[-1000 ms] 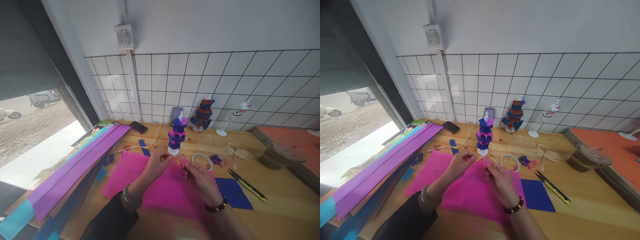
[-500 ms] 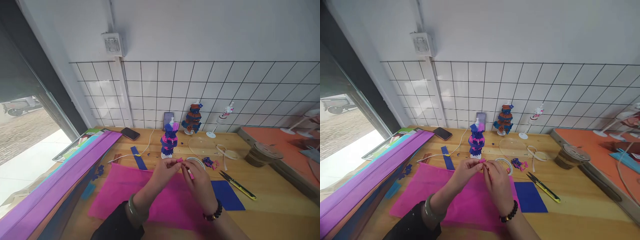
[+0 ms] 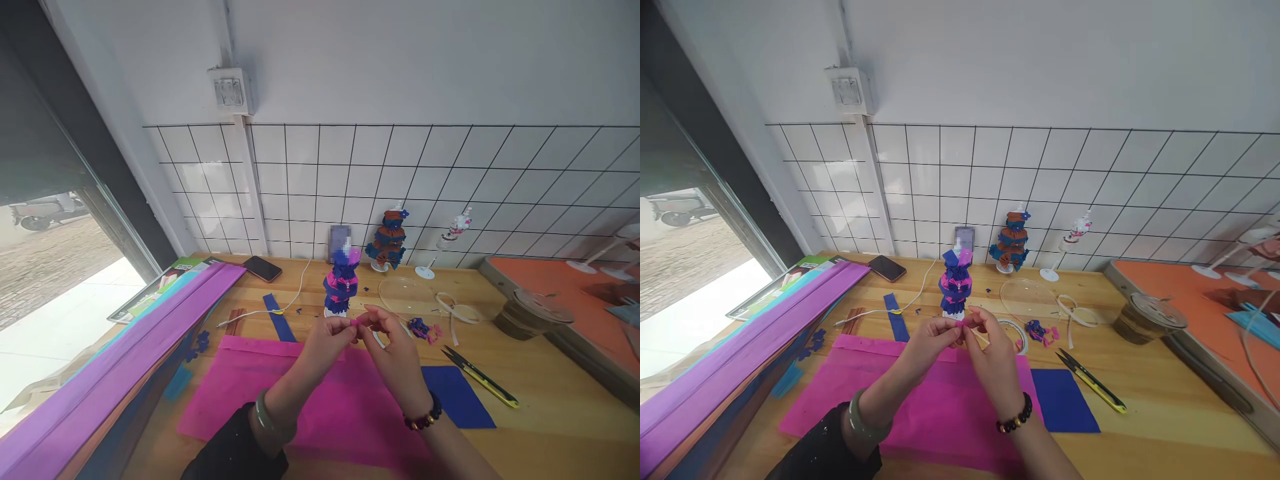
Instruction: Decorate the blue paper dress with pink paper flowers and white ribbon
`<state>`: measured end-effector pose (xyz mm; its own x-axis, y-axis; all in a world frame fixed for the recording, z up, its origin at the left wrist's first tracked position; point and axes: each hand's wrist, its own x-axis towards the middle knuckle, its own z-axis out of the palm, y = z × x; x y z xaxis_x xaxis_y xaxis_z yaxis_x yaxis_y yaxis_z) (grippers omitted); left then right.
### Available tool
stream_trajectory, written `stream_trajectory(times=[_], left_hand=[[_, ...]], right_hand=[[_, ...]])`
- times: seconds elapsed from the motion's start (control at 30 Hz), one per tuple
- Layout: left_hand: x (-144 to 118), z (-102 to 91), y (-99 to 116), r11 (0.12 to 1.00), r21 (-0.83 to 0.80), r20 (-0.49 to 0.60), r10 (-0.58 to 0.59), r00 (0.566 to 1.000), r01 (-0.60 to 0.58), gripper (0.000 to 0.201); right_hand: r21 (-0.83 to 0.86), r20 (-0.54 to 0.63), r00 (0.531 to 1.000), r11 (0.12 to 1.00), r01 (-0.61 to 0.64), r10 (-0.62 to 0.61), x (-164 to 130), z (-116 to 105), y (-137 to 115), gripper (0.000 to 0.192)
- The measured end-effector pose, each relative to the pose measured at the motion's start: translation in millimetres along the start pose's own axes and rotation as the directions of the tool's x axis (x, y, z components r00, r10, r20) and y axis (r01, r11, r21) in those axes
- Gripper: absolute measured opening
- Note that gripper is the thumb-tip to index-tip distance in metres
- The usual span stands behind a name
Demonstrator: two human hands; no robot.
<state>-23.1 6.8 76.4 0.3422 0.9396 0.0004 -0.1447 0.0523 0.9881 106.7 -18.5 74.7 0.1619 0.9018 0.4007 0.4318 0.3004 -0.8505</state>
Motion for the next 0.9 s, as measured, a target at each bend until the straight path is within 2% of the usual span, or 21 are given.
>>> stream_trajectory(times=[0.13, 0.2, 0.27, 0.33, 0.4, 0.47, 0.5, 0.57, 0.7, 0.9], left_hand=[[3, -3.4, -1, 1.000, -0.025, 0.053, 0.013, 0.999, -0.012, 0.026], [7, -6.6, 3, 0.999, 0.012, 0.016, 0.043, 0.999, -0.044, 0.032], [13, -10.9, 11, 0.986, 0.119, -0.092, 0.128, 0.987, -0.117, 0.039], [21, -15.4, 21, 0.947, 0.258, -0.217, 0.251, 0.943, -0.193, 0.042], [30, -18.9, 31, 0.891, 0.377, -0.305, 0.376, 0.875, -0.252, 0.044], [40, -20.5, 40, 0.837, 0.457, -0.343, 0.478, 0.808, -0.301, 0.047], [44, -20.6, 43, 0.822, 0.471, -0.345, 0.507, 0.790, -0.321, 0.048], [54, -20.0, 46, 0.818, 0.453, -0.323, 0.521, 0.790, -0.355, 0.049], [71, -19.2, 45, 0.837, 0.377, -0.253, 0.505, 0.825, -0.397, 0.047], [80, -23.0, 49, 0.835, 0.328, -0.210, 0.520, 0.828, -0.441, 0.038]], right_hand=[[-0.109, -0.020, 0.993, 0.988, 0.114, -0.117, 2, -1, 1, 0.027], [-0.062, -0.034, 0.996, 0.995, 0.079, -0.081, 7, -3, -2, 0.030], [0.079, -0.044, 0.999, 0.997, 0.003, 0.000, 17, -5, -7, 0.035], [0.256, -0.041, 0.997, 0.965, -0.055, 0.067, 30, -9, -13, 0.040], [0.377, -0.044, 0.995, 0.923, -0.071, 0.095, 46, -12, -18, 0.043], [0.442, -0.063, 0.993, 0.895, -0.060, 0.097, 63, -14, -21, 0.045], [0.467, -0.075, 0.992, 0.883, -0.051, 0.097, 71, -14, -21, 0.046], [0.515, -0.087, 0.991, 0.856, -0.046, 0.105, 86, -12, -21, 0.047], [0.576, -0.072, 0.991, 0.816, -0.050, 0.111, 107, -5, -18, 0.048], [0.566, -0.084, 0.995, 0.824, -0.001, 0.059, 124, 2, -12, 0.047]])
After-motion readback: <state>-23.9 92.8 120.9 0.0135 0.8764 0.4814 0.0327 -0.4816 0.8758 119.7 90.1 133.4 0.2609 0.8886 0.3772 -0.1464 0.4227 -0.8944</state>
